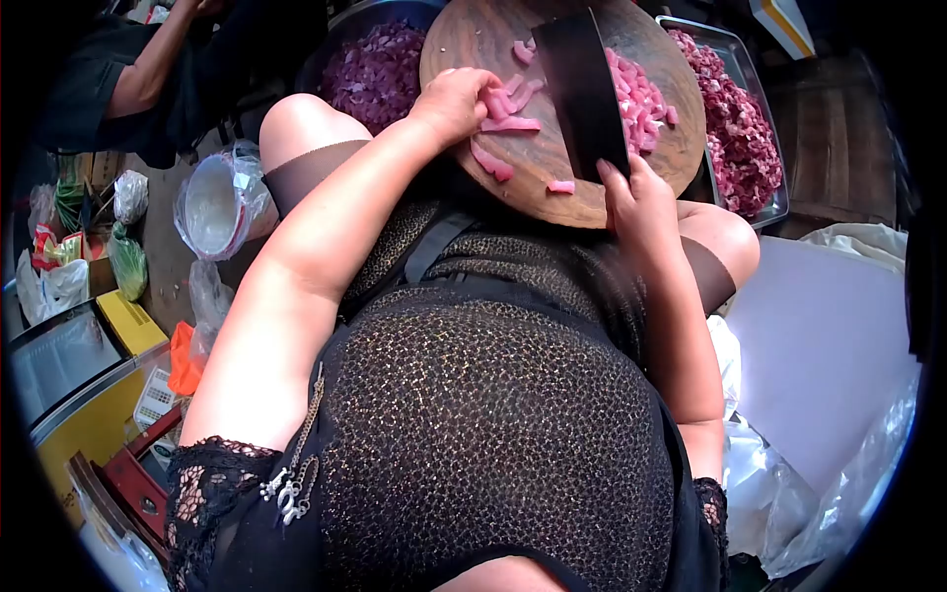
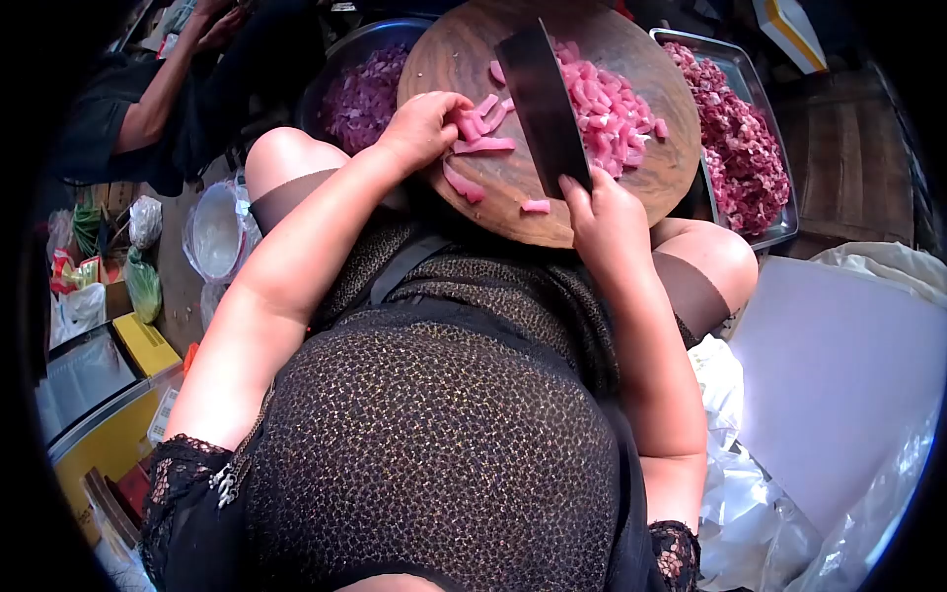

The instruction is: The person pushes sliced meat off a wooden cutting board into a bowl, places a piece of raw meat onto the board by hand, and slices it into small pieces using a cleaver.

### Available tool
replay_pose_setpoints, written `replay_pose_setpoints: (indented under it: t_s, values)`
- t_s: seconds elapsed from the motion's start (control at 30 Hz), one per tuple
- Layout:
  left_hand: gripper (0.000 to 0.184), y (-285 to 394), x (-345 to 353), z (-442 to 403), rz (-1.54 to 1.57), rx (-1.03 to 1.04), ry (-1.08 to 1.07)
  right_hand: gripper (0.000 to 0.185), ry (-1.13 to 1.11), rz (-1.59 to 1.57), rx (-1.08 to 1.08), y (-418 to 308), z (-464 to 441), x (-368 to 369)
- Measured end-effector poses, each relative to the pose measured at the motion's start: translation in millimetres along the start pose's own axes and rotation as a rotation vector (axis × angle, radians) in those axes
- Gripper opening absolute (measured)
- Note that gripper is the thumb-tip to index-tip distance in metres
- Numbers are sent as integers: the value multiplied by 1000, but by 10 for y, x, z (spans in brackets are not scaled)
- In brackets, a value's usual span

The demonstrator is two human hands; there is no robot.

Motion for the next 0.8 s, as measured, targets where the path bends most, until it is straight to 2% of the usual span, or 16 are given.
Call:
replay_pose_setpoints:
  t_s: [0.07,0.17,0.2,0.23,0.3,0.33,0.37,0.4,0.5,0.57,0.63,0.73,0.77,0.8]
  values:
    - [23,-36,-48,48,350,-283,-146,22,-8,-25,29,47,118,-49]
    - [27,81,-119,212,453,-353,-268,22,1,-98,66,99,223,-78]
    - [33,-118,209,226,704,-366,-202,22,3,-95,68,82,234,-88]
    - [33,-60,160,221,698,-364,-204,23,-12,-63,94,58,239,-61]
    - [21,102,61,137,753,-343,-92,26,-20,-23,112,-51,223,-61]
    - [20,211,41,79,823,-240,-48,26,-30,-79,186,-86,231,-51]
    - [20,247,27,50,825,-237,-44,26,-40,-137,261,-81,241,-39]
    - [19,328,4,25,622,-170,-100,26,-15,-113,174,-92,228,-49]
    - [22,331,148,29,318,-75,-221,26,10,-110,147,-78,253,-91]
    - [27,425,51,90,38,136,-28,27,17,-89,128,-63,274,-123]
    - [31,418,100,128,61,87,-35,27,15,-70,129,-19,324,-139]
    - [31,381,131,244,418,-52,-81,28,-12,35,100,-36,347,-138]
    - [31,303,186,307,702,-245,-120,28,-46,75,79,-93,373,-135]
    - [30,302,176,357,844,-340,-146,28,-82,116,58,-134,401,-125]
Point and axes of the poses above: each hand's wrist, its own z-axis away from the middle knuckle, its own x-axis out of the palm, y = z × x, the point moved 7 cm from there along -z, towards the middle knuckle, and after that the axes turned 9 degrees about -z, right-handed, at the moved point
